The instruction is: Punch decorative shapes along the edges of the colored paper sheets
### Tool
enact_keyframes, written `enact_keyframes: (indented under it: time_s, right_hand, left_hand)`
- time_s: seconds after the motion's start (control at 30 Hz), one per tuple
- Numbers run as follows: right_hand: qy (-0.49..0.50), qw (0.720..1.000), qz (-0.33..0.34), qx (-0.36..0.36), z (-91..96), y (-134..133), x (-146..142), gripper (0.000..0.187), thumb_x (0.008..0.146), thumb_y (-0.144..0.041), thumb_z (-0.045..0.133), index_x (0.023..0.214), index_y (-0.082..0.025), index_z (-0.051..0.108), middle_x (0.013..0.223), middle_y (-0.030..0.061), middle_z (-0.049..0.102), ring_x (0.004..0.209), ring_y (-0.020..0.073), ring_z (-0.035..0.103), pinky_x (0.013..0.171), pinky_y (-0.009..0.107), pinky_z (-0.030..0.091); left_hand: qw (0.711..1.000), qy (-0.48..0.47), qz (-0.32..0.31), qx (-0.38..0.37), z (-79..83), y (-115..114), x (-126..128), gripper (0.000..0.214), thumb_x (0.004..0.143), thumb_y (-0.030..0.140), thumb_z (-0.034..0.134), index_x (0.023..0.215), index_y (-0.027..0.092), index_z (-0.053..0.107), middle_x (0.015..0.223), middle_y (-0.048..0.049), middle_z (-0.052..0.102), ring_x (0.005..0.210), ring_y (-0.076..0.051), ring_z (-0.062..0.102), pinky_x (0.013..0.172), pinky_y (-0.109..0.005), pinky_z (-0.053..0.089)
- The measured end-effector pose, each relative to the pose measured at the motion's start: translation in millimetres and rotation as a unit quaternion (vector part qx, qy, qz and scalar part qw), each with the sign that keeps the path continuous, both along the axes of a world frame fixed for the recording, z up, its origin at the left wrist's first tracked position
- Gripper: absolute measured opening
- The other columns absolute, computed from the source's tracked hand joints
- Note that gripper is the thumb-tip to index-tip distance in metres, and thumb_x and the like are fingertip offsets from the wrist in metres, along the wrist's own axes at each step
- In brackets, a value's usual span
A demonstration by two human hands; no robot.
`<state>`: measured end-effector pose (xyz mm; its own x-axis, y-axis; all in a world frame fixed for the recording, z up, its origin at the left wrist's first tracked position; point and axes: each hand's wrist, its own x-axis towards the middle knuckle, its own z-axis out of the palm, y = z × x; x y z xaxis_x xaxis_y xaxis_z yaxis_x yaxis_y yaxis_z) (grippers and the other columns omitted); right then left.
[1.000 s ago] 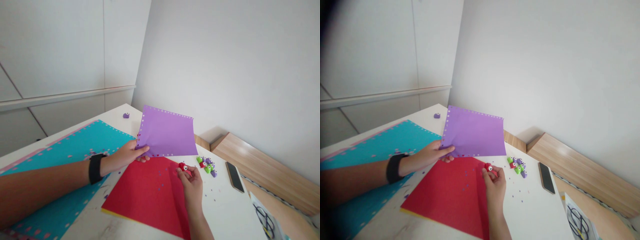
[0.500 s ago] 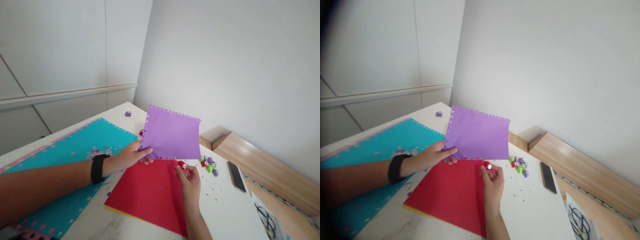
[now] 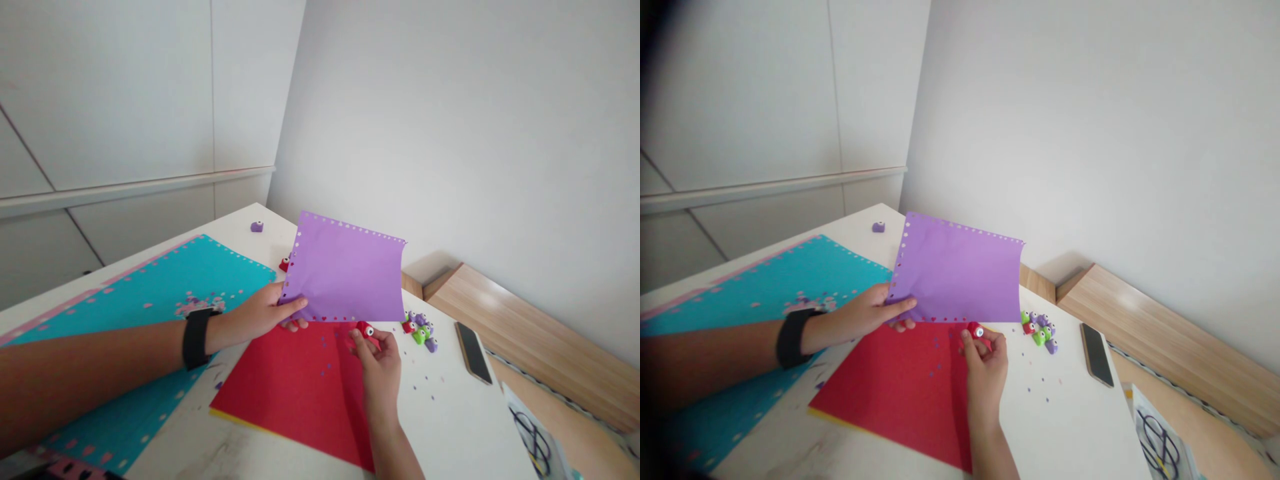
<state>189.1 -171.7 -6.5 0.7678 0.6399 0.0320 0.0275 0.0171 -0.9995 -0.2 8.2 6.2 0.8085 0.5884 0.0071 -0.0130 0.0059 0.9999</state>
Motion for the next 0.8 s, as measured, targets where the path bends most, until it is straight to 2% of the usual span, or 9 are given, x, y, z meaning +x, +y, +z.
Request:
enact_keyframes:
  time_s: [0.17,0.33,0.53,0.67,0.8]
  right_hand:
    - [0.006,1.0,0.004,0.003,-0.3,0.0,1.0,0.044,0.074,-0.042,0.086,0.099,-0.02,0.057,0.079,0.0023,0.073,0.069,0.0187,0.068,0.069,0.032,0.054]
    - [0.04,0.999,0.012,0.02,2.2,-0.4,2.0,0.042,0.075,-0.039,0.087,0.098,-0.022,0.056,0.082,-0.0005,0.071,0.07,0.0155,0.066,0.067,0.028,0.054]
    - [0.073,0.996,0.015,0.042,-2.0,0.2,3.1,0.041,0.075,-0.04,0.086,0.097,-0.022,0.057,0.088,-0.0006,0.065,0.08,0.0178,0.068,0.06,0.025,0.053]
    - [0.075,0.996,0.006,0.049,-4.0,0.4,2.9,0.038,0.078,-0.039,0.085,0.097,-0.023,0.056,0.09,-0.0015,0.063,0.084,0.0187,0.069,0.06,0.024,0.054]
    - [0.063,0.996,-0.016,0.056,-2.9,-0.1,2.1,0.039,0.075,-0.037,0.087,0.097,-0.023,0.057,0.093,-0.0006,0.064,0.082,0.0169,0.067,0.062,0.025,0.054]
  left_hand:
    - [1.0,0.009,0.0,0.006,1.1,-0.9,-0.5,0.037,0.092,0.051,0.064,0.103,0.016,0.067,0.085,-0.0078,0.078,0.068,-0.018,0.073,0.064,-0.027,0.06]
    - [0.999,0.018,0.005,0.028,2.4,-1.0,-0.9,0.038,0.09,0.053,0.065,0.102,0.017,0.068,0.078,-0.0055,0.077,0.064,-0.019,0.073,0.063,-0.027,0.059]
    - [1.0,0.021,-0.005,-0.004,4.3,-2.4,-0.7,0.039,0.089,0.053,0.067,0.102,0.017,0.069,0.076,-0.0056,0.077,0.066,-0.02,0.074,0.062,-0.028,0.06]
    - [0.999,0.022,-0.014,-0.027,5.5,-4.6,-0.1,0.04,0.088,0.053,0.069,0.101,0.016,0.069,0.084,-0.0081,0.079,0.069,-0.021,0.075,0.062,-0.028,0.061]
    - [0.998,0.043,-0.022,-0.041,0.6,-3.9,-0.4,0.038,0.086,0.053,0.07,0.097,0.016,0.068,0.079,-0.0074,0.079,0.066,-0.021,0.075,0.061,-0.028,0.061]
